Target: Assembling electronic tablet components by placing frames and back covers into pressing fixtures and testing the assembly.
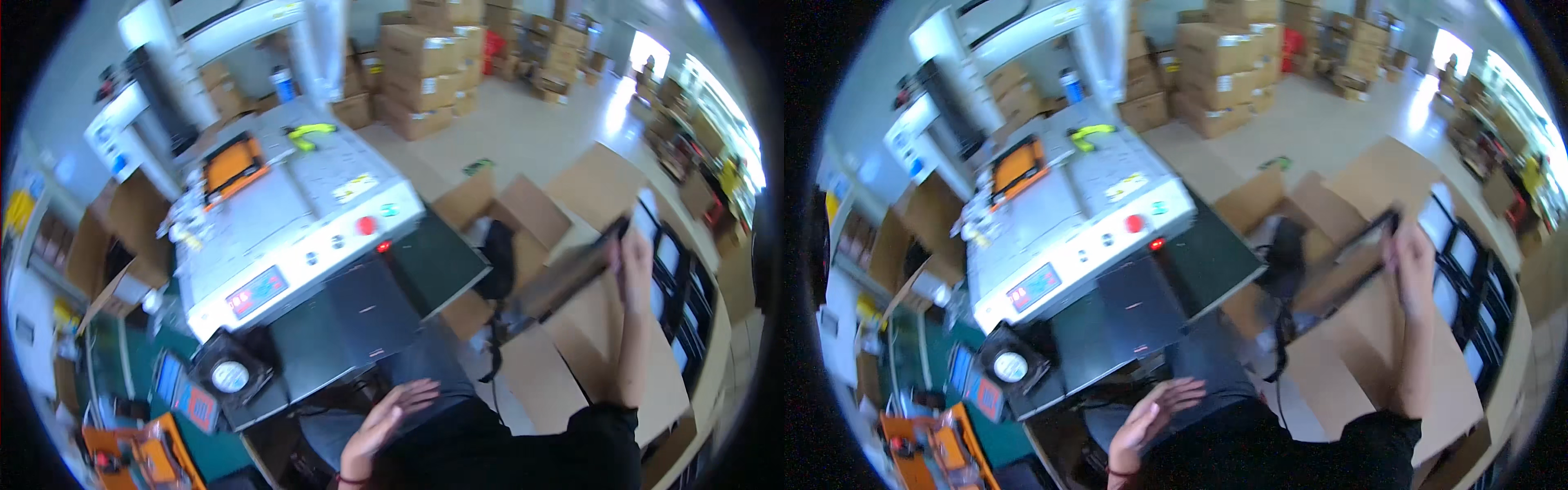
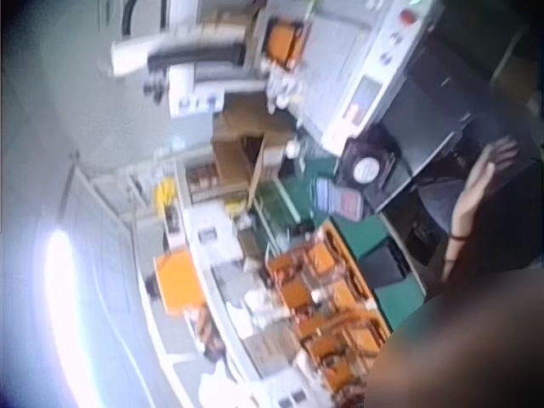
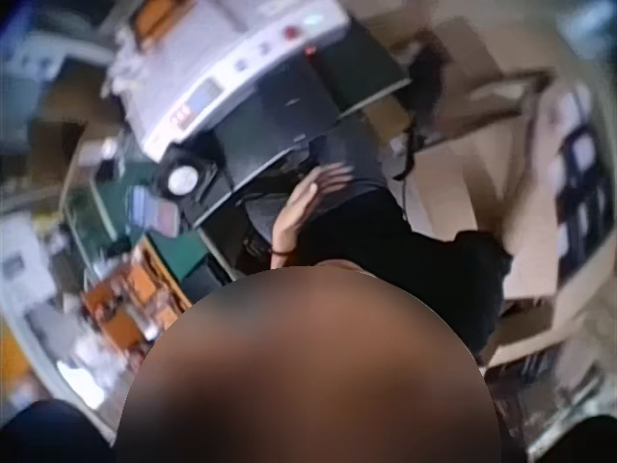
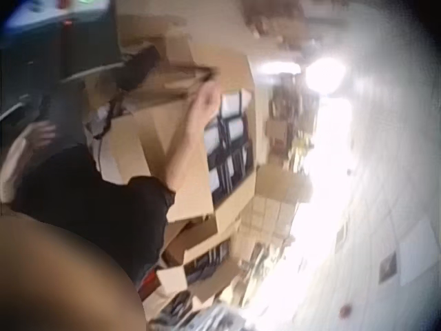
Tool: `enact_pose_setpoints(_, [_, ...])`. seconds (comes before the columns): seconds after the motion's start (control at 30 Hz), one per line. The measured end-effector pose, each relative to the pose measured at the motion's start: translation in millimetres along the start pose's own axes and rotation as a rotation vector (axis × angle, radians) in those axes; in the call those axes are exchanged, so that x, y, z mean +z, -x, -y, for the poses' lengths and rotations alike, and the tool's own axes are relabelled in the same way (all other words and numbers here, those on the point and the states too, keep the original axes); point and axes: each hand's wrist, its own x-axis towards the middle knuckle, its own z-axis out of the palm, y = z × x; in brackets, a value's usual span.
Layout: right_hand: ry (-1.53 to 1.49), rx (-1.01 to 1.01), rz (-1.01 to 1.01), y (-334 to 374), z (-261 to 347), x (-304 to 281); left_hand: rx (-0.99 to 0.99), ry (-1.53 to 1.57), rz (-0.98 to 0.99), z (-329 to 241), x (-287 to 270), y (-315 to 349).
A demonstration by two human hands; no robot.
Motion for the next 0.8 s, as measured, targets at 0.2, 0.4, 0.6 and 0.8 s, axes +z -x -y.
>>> enact_pose_setpoints(0.2, [-0.252,-0.034,1.098,85,6,170,0.179,0.267,0.011,30,34,3])
enact_pose_setpoints(0.4, [-0.368,-0.108,1.196,123,60,241,0.379,0.647,-0.067,49,36,39])
enact_pose_setpoints(0.6, [-0.487,-0.445,1.151,122,55,237,0.769,0.526,-0.292,-17,7,69])
enact_pose_setpoints(0.8, [-0.330,-0.515,1.174,135,49,232,0.724,0.482,-0.477,-40,9,30])
